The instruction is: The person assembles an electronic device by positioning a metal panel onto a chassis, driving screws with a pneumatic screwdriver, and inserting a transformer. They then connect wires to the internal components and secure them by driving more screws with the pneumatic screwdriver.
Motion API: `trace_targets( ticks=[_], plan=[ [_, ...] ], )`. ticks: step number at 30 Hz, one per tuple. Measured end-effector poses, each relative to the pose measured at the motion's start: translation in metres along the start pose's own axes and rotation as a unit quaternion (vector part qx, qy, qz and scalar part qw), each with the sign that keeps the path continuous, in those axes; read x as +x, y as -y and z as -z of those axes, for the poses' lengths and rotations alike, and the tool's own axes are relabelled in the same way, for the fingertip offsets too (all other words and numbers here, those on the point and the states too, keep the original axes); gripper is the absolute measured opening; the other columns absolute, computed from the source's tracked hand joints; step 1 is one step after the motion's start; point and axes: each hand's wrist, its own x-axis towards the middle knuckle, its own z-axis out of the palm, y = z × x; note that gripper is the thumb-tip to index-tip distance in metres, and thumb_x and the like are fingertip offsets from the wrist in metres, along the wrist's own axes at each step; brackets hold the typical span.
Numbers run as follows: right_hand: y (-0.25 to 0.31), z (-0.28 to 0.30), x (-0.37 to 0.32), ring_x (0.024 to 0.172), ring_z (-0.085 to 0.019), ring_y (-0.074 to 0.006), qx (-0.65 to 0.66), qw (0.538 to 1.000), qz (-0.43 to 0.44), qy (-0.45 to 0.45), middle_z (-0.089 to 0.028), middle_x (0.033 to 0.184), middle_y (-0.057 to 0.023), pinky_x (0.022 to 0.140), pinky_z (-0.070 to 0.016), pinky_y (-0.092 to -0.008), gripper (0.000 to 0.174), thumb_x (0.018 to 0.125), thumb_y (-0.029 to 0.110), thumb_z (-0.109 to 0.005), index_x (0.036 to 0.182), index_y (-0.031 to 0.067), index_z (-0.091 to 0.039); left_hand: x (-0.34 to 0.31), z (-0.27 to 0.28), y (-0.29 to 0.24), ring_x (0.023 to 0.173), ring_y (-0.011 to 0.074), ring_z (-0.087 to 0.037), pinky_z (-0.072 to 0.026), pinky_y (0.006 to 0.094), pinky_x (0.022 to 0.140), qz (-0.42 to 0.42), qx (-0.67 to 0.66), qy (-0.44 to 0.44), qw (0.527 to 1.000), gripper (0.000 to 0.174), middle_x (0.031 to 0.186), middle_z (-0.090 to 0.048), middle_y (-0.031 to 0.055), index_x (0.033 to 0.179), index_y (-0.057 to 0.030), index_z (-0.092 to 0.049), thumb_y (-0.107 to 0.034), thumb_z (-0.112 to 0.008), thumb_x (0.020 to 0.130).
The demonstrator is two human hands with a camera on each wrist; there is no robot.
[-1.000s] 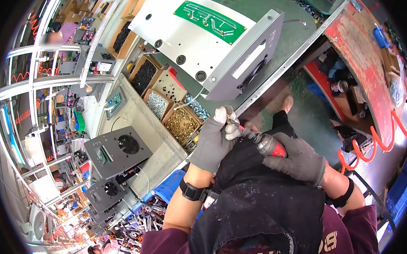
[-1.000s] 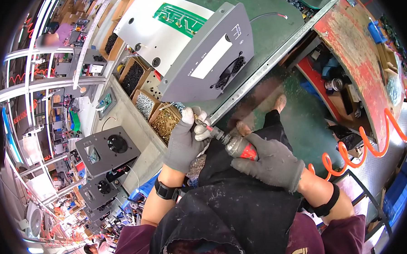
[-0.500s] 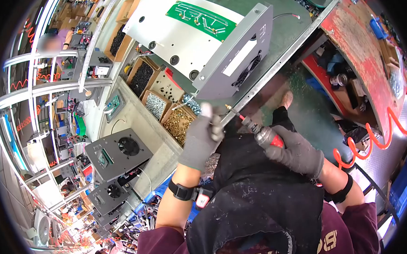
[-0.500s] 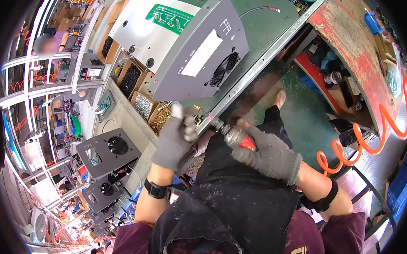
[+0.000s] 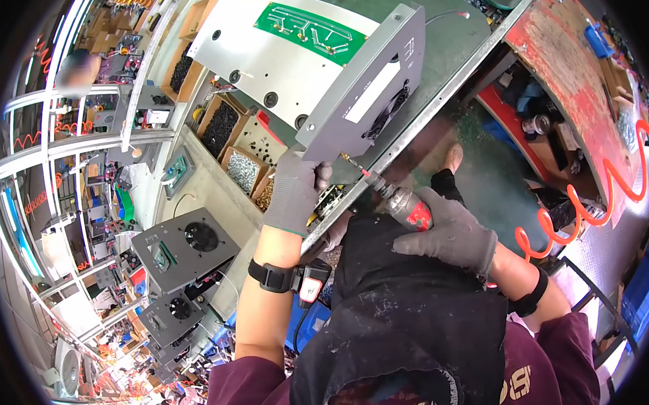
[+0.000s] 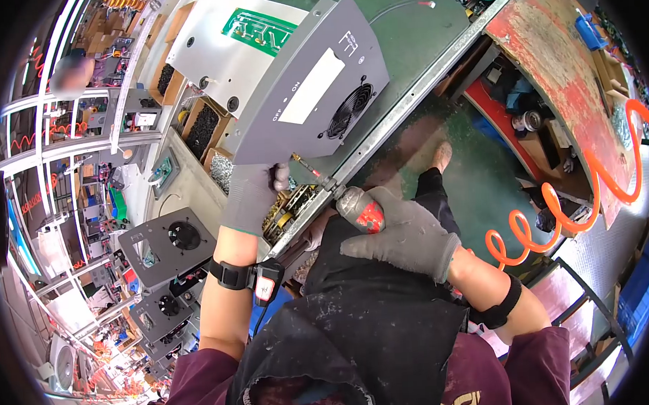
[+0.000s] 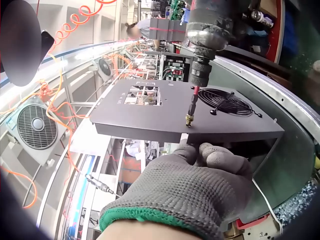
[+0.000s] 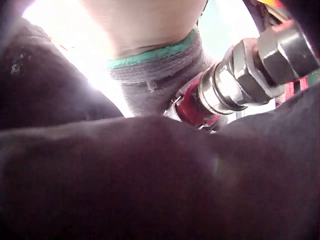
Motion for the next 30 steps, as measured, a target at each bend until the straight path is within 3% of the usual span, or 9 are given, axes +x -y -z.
trace_targets(
  ticks=[4, 6, 16, 18, 19, 21, 24, 29, 30],
  plan=[
    [0.001, -0.004, 0.003, 0.084, -0.06, -0.0228, -0.011, 1.0, -0.009, -0.005, -0.061, 0.089, -0.0126, 0.076, -0.0471, -0.0353, 0.059, 0.07, 0.032, -0.078, 0.113, 0.0017, -0.051, 0.0, 0.0, 0.0, 0.044, 0.0122, -0.041, -0.0317, 0.0249, 0.04, 0.019, 0.005, 0.0, 1.0, 0.01, 0.061, -0.049, 0.0042, 0.081, -0.0049, -0.052, -0.012, -0.058, 0.084],
    [-0.003, -0.007, 0.004, 0.089, -0.062, -0.038, -0.013, 0.999, 0.027, -0.025, -0.063, 0.092, -0.0212, 0.076, -0.048, -0.0409, 0.059, 0.074, 0.043, -0.073, 0.112, 0.003, -0.05, 0.001, 0.001, 0.003, 0.043, 0.0103, -0.043, -0.031, 0.0236, 0.039, 0.014, -0.029, 0.007, 0.999, 0.018, 0.056, -0.05, 0.0028, 0.075, -0.0011, -0.056, -0.017, -0.062, 0.083],
    [0.007, -0.009, 0.0, 0.09, -0.061, -0.0428, -0.094, 0.995, 0.022, -0.038, -0.063, 0.091, -0.024, 0.077, -0.0475, -0.0446, 0.067, 0.072, 0.048, -0.073, 0.116, 0.0049, -0.048, -0.005, 0.001, 0.011, 0.05, 0.0121, -0.046, -0.0346, 0.0227, 0.041, 0.009, -0.014, -0.001, 1.0, 0.014, 0.067, -0.053, 0.0056, 0.09, -0.0011, -0.056, -0.015, -0.056, 0.089],
    [0.002, -0.006, -0.006, 0.094, -0.06, -0.0435, -0.105, 0.992, 0.047, -0.043, -0.062, 0.098, -0.0246, 0.08, -0.0465, -0.045, 0.075, 0.07, 0.048, -0.076, 0.125, 0.0085, -0.044, -0.01, 0.005, 0.026, 0.068, 0.0149, -0.058, -0.0483, 0.0224, 0.056, 0.037, -0.209, 0.066, 0.975, 0.023, 0.084, -0.06, 0.0107, 0.105, 0.0047, -0.055, -0.014, -0.051, 0.093],
    [-0.002, -0.003, -0.009, 0.094, -0.06, -0.0435, -0.106, 0.992, 0.048, -0.043, -0.062, 0.098, -0.0246, 0.08, -0.0465, -0.045, 0.075, 0.07, 0.048, -0.076, 0.125, 0.0085, -0.044, -0.014, 0.006, 0.032, 0.068, 0.0149, -0.058, -0.0483, 0.0224, 0.056, 0.036, -0.209, 0.066, 0.975, 0.023, 0.084, -0.06, 0.0107, 0.105, 0.0047, -0.055, -0.014, -0.051, 0.093],
    [-0.01, 0.002, -0.014, 0.098, -0.059, -0.0432, -0.08, 0.997, 0.018, -0.003, -0.061, 0.103, -0.0247, 0.083, -0.0458, -0.0444, 0.082, 0.068, 0.046, -0.078, 0.132, 0.0117, -0.04, -0.024, 0.005, 0.04, 0.089, 0.0186, -0.061, -0.0539, 0.0239, 0.077, 0.068, -0.229, 0.096, 0.966, 0.031, 0.102, -0.06, 0.0144, 0.119, 0.0086, -0.048, -0.013, -0.047, 0.096],
    [-0.016, 0.005, -0.018, 0.097, -0.059, -0.0418, -0.072, 0.997, 0.0, 0.015, -0.062, 0.101, -0.0243, 0.083, -0.046, -0.043, 0.085, 0.067, 0.045, -0.079, 0.135, 0.0118, -0.038, -0.035, -0.012, 0.039, 0.091, 0.0225, -0.062, -0.0572, 0.0299, 0.077, 0.075, -0.239, 0.103, 0.963, 0.02, 0.106, -0.057, 0.0159, 0.11, 0.0059, -0.05, -0.007, -0.047, 0.095],
    [-0.016, 0.011, -0.027, 0.097, -0.059, -0.0408, -0.061, 0.998, -0.003, 0.012, -0.062, 0.101, -0.0236, 0.083, -0.0464, -0.0414, 0.086, 0.068, 0.043, -0.079, 0.136, 0.0117, -0.038, -0.023, -0.021, 0.048, 0.078, 0.0155, -0.06, -0.0532, 0.0242, 0.06, 0.09, -0.19, 0.126, 0.969, 0.025, 0.086, -0.06, 0.0087, 0.109, 0.0034, -0.054, -0.017, -0.056, 0.094],
    [-0.016, 0.012, -0.029, 0.097, -0.059, -0.0404, -0.065, 0.998, -0.008, 0.014, -0.063, 0.1, -0.0233, 0.083, -0.0465, -0.0409, 0.085, 0.068, 0.042, -0.079, 0.136, 0.0115, -0.038, -0.021, -0.025, 0.049, 0.071, 0.013, -0.056, -0.0477, 0.0227, 0.055, 0.086, -0.21, 0.159, 0.961, 0.027, 0.08, -0.058, 0.0059, 0.108, 0.0026, -0.055, -0.02, -0.057, 0.093]
  ],
)
